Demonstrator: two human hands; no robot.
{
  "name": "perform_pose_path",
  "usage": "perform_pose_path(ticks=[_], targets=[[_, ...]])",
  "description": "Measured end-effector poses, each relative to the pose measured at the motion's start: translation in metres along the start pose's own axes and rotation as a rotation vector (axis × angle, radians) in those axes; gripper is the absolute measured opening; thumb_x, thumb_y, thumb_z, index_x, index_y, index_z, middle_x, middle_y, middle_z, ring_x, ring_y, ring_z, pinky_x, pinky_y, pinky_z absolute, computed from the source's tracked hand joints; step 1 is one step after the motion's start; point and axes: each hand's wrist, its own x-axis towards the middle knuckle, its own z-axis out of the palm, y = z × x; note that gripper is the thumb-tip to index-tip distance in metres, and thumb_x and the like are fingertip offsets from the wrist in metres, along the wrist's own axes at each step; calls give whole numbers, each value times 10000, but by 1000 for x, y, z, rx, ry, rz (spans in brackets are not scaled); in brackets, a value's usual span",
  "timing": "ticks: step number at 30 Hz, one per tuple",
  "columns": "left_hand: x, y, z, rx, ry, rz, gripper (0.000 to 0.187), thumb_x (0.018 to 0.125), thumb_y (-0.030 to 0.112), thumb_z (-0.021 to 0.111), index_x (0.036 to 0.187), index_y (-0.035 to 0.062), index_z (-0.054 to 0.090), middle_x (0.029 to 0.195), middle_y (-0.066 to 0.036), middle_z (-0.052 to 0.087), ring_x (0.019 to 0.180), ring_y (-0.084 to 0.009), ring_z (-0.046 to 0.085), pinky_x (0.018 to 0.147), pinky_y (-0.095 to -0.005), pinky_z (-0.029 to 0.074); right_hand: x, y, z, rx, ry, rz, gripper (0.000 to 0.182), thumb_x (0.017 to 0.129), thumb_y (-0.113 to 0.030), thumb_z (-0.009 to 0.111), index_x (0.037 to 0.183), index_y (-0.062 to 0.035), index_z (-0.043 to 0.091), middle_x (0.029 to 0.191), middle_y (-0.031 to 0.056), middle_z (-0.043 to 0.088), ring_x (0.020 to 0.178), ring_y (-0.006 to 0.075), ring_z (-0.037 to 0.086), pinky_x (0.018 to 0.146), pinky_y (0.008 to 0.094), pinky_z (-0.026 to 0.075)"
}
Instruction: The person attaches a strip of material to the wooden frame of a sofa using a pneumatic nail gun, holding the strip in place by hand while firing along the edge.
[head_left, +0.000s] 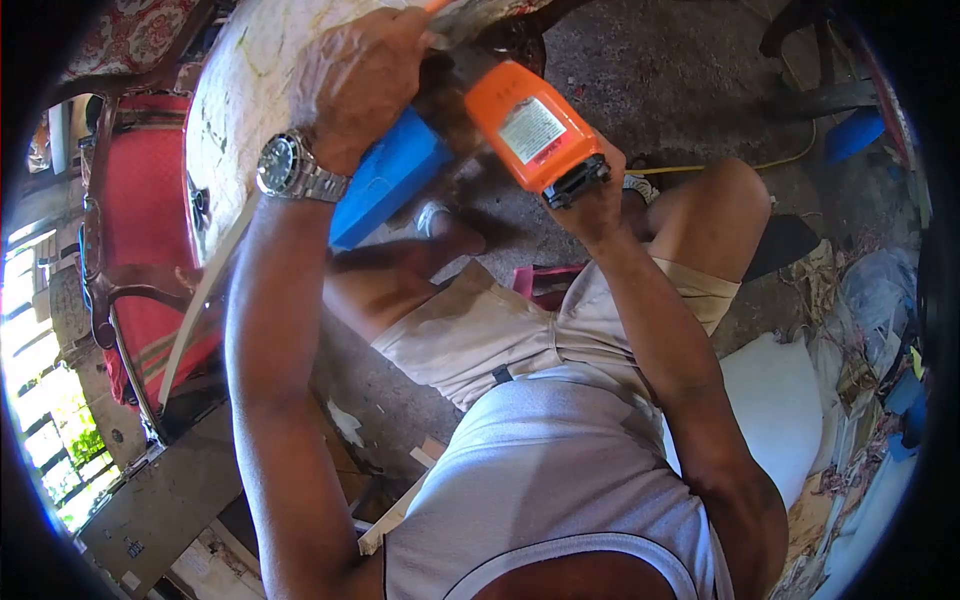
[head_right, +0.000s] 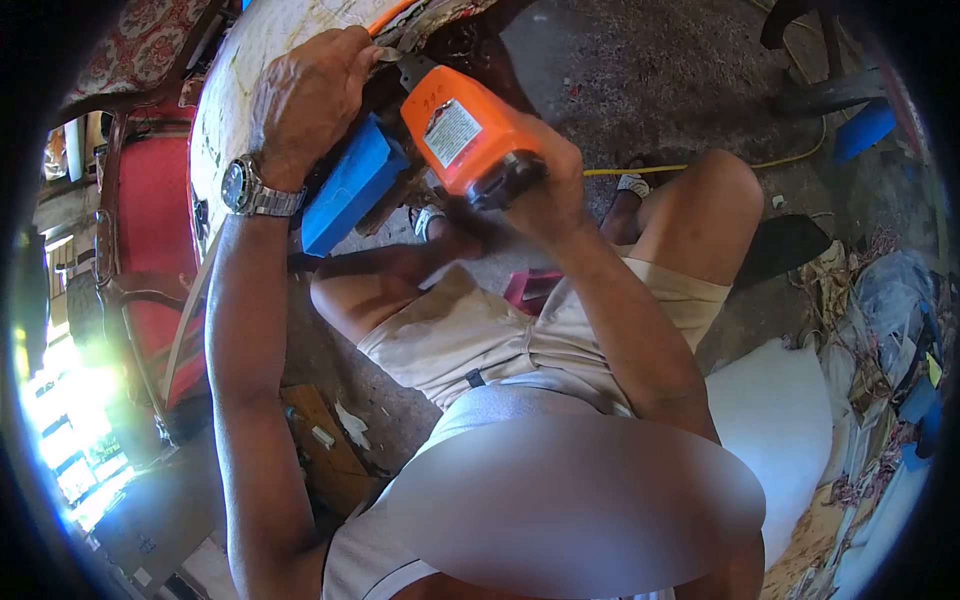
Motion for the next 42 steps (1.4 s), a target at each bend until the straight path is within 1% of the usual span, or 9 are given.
perform_pose_path(ticks=[3, 9, 18, 21, 24, 27, 29, 34, 42], targets=[[2, -1, -2, 15, -12, 2, 210, 1024, 277, 619, 1090, 94, 700, 991, -143, 738, 923, -394, 706, 814, -508, 556, -2, 5, -1, 7, -63, 109, 439, 819, -50, 839, 1236, -17, 707, 1115, 129, 755, 955, 237, 749, 858, 340, 593], [3, -4, -2, 23, -2, 11, 225, 1030, 285, 607, 1108, 101, 709, 1026, -149, 747, 946, -394, 711, 833, -516, 557, -2, 0, 4, -92, -71, 118, 400, 809, -53, 857, 1166, -1, 684, 1059, 96, 737, 977, 195, 735, 880, 334, 579], [1, -10, 6, -49, 21, 32, 231, 1014, 298, 625, 1052, 90, 720, 1010, -166, 736, 924, -397, 705, 814, -514, 550, -8, -8, 29, -61, -51, 219, 395, 854, -20, 814, 1221, -25, 668, 1051, 81, 735, 979, 176, 731, 889, 326, 578], [-3, -5, 2, -49, 48, 30, 233, 1005, 306, 635, 1040, 92, 722, 978, -174, 730, 912, -402, 702, 811, -522, 545, -7, -9, 25, 19, -44, 292, 414, 865, -35, 818, 1251, -36, 665, 1144, 89, 744, 1035, 189, 737, 898, 336, 584], [-7, -4, -8, -1, 7, -10, 237, 994, 304, 646, 1026, 85, 732, 974, -191, 729, 942, -410, 697, 831, -536, 538, 0, -5, 5, -236, -45, 211, 329, 836, -145, 872, 1125, -56, 742, 1054, 93, 787, 966, 236, 775, 847, 344, 607], [-6, -3, -28, -29, -117, -91, 269, 993, 311, 636, 1016, 65, 742, 988, -207, 730, 948, -425, 694, 843, -537, 535, 5, -9, -6, -319, -1, 235, 354, 813, -183, 911, 1103, -63, 749, 1005, 86, 794, 940, 224, 781, 825, 341, 611], [1, -17, -20, -37, -90, 5, 307, 989, 321, 622, 1016, 41, 746, 950, -232, 727, 917, -449, 690, 843, -533, 531, 14, -23, -10, -145, 18, 448, 277, 915, -34, 791, 1171, 43, 717, 1105, 126, 783, 1066, 228, 752, 1014, 401, 580], [18, -21, -35, -129, -334, 31, 335, 981, 305, 611, 986, -3, 741, 915, -275, 712, 902, -465, 685, 850, -541, 519, 25, -31, -16, -47, -10, 354, 354, 930, -22, 775, 1250, 76, 662, 1203, 170, 746, 1125, 261, 727, 1043, 442, 584], [-9, -6, -16, 29, -181, -214, 399, 1001, 373, 595, 931, 11, 749, 882, -268, 712, 869, -460, 694, 813, -559, 526, 2, -25, -19, -153, -74, 393, 346, 892, -80, 834, 1196, 26, 707, 1196, 110, 759, 1076, 165, 729, 938, 337, 579]])
